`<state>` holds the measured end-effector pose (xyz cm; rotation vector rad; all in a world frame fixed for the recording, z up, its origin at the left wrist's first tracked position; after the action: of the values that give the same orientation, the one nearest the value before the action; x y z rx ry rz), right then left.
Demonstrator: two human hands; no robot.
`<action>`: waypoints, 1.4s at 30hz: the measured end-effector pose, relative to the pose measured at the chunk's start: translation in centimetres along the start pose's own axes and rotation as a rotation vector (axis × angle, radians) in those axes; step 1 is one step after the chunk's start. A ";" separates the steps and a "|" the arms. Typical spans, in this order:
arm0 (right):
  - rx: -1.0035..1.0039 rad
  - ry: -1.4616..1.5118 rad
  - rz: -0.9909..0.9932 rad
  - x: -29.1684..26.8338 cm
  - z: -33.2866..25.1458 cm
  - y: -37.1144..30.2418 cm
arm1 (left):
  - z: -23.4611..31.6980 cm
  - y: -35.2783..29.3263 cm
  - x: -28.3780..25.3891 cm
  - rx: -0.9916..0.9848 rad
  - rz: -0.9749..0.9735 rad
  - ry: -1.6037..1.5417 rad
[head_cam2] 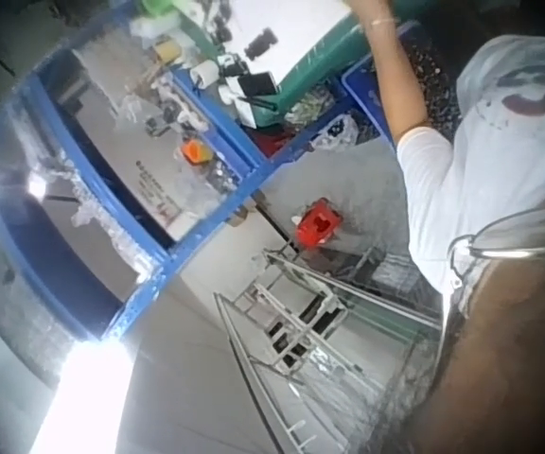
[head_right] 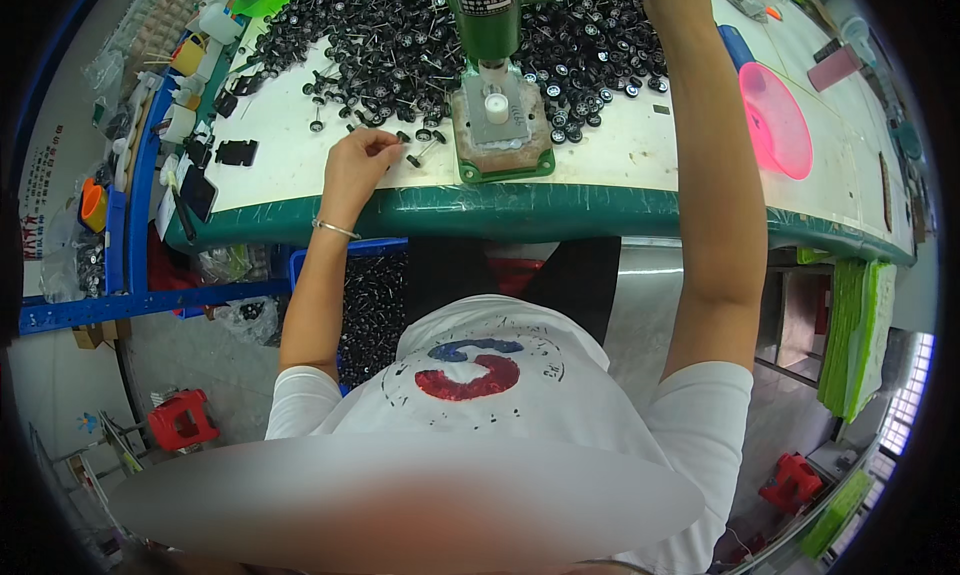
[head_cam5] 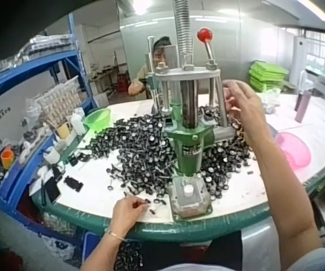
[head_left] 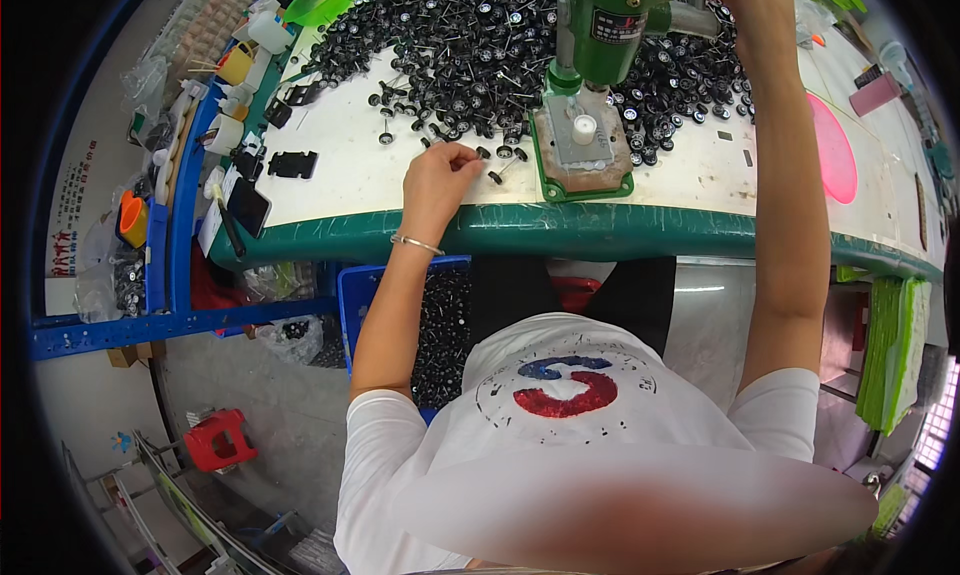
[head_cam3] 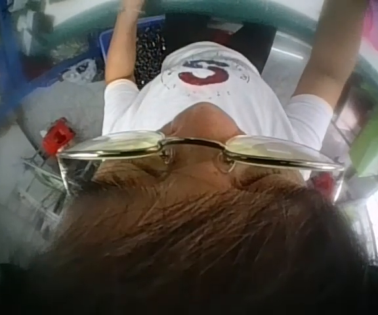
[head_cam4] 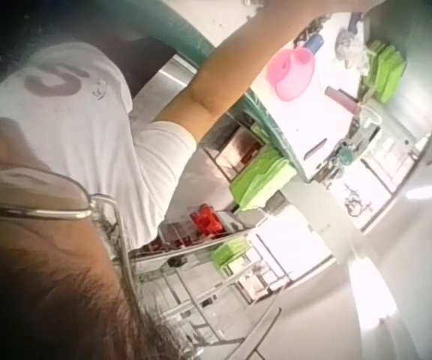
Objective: The person assembles black plastic components using a small manual press.
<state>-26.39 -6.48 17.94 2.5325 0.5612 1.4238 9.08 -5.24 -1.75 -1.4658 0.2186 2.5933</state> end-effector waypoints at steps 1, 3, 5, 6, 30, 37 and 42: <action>-0.343 -0.569 0.213 -2.9 -0.9 -1.7 | 0.5 0.0 0.2 0.023 0.013 0.014; -0.510 -1.070 0.530 -3.3 0.5 -4.4 | 0.1 -1.2 -0.8 0.093 0.170 0.095; -0.440 -1.229 0.543 -5.7 2.0 -7.9 | 1.6 -1.4 -1.3 0.276 0.378 0.172; -0.362 -1.282 0.545 -6.5 2.9 -9.6 | 2.3 -1.5 -1.4 0.355 0.406 0.193; -0.120 -1.621 0.400 -9.7 13.1 -14.8 | 3.0 1.7 -0.4 0.124 -0.042 -1.331; -0.164 -1.670 0.352 -9.6 13.2 -14.5 | 4.4 0.1 0.6 -0.041 -0.068 -1.119; -0.204 -1.765 0.348 -9.9 12.9 -14.9 | 3.2 -0.2 1.5 -0.083 0.034 -1.028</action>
<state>-23.55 3.41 -1.59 2.5498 -0.3470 -0.9126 5.70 -4.30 -1.38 -0.0068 -0.0028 3.0024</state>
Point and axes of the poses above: each hand's wrist, its own y-axis towards the middle knuckle, its own x-axis out of the palm, z = x × y, the point moved 4 cm from there along y, towards the middle knuckle, and after that the axes turned 15 degrees about y, right-handed, at the moved point
